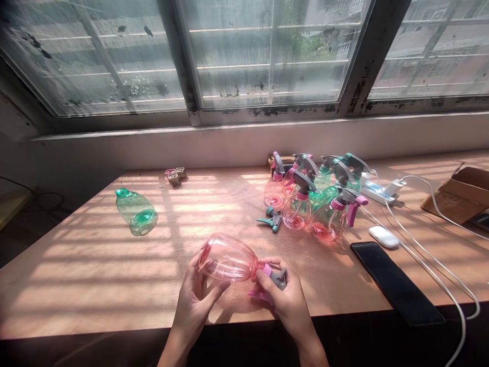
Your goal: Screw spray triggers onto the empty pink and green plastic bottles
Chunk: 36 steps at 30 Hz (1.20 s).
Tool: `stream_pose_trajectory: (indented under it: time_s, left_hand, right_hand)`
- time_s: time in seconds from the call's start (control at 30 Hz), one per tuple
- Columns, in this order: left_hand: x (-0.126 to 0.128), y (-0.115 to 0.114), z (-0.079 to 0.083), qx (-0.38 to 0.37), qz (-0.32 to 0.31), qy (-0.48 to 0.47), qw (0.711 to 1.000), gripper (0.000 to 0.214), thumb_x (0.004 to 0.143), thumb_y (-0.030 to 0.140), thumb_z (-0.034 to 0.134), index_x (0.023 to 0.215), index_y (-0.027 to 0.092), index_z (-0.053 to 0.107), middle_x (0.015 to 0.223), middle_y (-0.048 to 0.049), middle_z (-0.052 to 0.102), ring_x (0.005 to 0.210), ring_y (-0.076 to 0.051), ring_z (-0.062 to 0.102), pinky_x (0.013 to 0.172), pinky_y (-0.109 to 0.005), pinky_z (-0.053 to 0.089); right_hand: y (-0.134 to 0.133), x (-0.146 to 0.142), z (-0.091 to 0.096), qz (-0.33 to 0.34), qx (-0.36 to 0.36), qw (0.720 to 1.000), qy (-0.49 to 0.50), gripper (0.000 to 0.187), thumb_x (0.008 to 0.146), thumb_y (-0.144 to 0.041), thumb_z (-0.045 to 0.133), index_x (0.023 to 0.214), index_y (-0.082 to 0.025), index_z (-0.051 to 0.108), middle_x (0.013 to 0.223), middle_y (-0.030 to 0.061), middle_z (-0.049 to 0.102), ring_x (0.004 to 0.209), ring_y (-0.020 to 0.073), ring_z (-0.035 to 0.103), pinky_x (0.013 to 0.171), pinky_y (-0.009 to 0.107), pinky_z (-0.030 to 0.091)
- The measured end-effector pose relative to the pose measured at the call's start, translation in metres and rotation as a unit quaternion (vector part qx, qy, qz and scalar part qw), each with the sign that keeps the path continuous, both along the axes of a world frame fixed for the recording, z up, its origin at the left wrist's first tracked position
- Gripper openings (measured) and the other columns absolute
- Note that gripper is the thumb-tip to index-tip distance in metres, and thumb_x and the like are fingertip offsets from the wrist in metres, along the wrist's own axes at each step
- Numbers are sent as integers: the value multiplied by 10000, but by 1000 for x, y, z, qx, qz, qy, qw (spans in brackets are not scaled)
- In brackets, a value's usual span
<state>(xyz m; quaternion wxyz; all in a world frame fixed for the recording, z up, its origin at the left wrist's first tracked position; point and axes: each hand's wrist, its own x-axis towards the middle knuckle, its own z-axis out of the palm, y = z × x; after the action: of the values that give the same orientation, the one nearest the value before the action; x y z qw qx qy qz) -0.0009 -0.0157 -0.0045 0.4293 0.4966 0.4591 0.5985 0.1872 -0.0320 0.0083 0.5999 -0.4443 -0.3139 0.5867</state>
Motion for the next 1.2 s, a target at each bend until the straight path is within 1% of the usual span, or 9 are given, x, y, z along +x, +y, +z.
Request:
stream_pose_trajectory:
  time_s: [0.2,0.5,0.63,0.73,0.87,0.97,1.1,1.13,1.2]
  left_hand:
    - [-2,0,-6,-22,8,-4,1000,718,828,492,850,1455,321,545,1623,-102,497,1500,-353,483,1268,-507,354]
    - [-9,5,-10,28,-15,75,997,649,898,355,809,1490,380,542,1678,-71,405,1569,-339,378,1306,-518,271]
    - [-6,2,-10,27,-34,18,999,767,814,356,888,1484,375,516,1699,-83,398,1563,-347,397,1270,-491,360]
    - [-4,2,-12,13,-19,-23,999,704,824,398,872,1442,344,540,1680,-103,443,1526,-357,462,1214,-479,447]
    - [-6,5,-11,-1,0,-2,1000,623,867,398,834,1426,334,566,1653,-98,476,1542,-345,437,1240,-498,407]
    - [-8,6,-7,16,-9,46,999,612,875,376,829,1438,355,590,1663,-81,451,1548,-343,424,1271,-506,351]
    - [-8,4,-4,9,-30,52,998,581,915,373,784,1456,373,575,1659,-67,456,1521,-328,465,1263,-491,372]
    - [-8,3,-5,4,-37,41,998,628,897,380,803,1473,372,553,1650,-71,472,1511,-330,480,1246,-486,401]
    - [-6,1,-8,-7,-47,19,999,753,831,392,866,1496,362,515,1630,-81,507,1497,-339,497,1220,-480,441]
  right_hand:
    - [0,-2,-2,12,-1,999,-38,423,768,-499,932,973,-189,730,777,7,760,659,177,734,671,342,699]
    - [1,1,0,3,3,1000,-15,435,795,-534,899,996,-196,714,687,6,728,630,167,679,635,311,667]
    - [1,-1,1,0,5,999,-34,466,767,-566,906,970,-189,722,671,14,725,608,179,667,631,348,675]
    - [0,-4,1,5,0,999,-40,452,760,-545,920,970,-194,726,683,6,724,626,180,681,654,361,684]
    - [0,-5,1,-5,-3,999,-47,477,735,-567,928,959,-200,724,684,6,735,657,197,712,689,365,687]
    - [1,-1,1,-16,-6,999,-44,509,753,-602,899,996,-200,702,665,7,728,589,191,697,566,307,644]
    - [0,5,-2,6,-2,998,-56,486,829,-615,829,1015,-194,674,621,6,720,378,84,503,335,157,386]
    - [0,6,-2,10,4,998,-56,475,836,-610,825,1008,-194,673,620,7,722,378,75,489,342,151,387]
    - [-1,5,-1,12,7,999,-47,457,830,-593,839,996,-200,676,626,4,722,448,101,561,427,187,507]
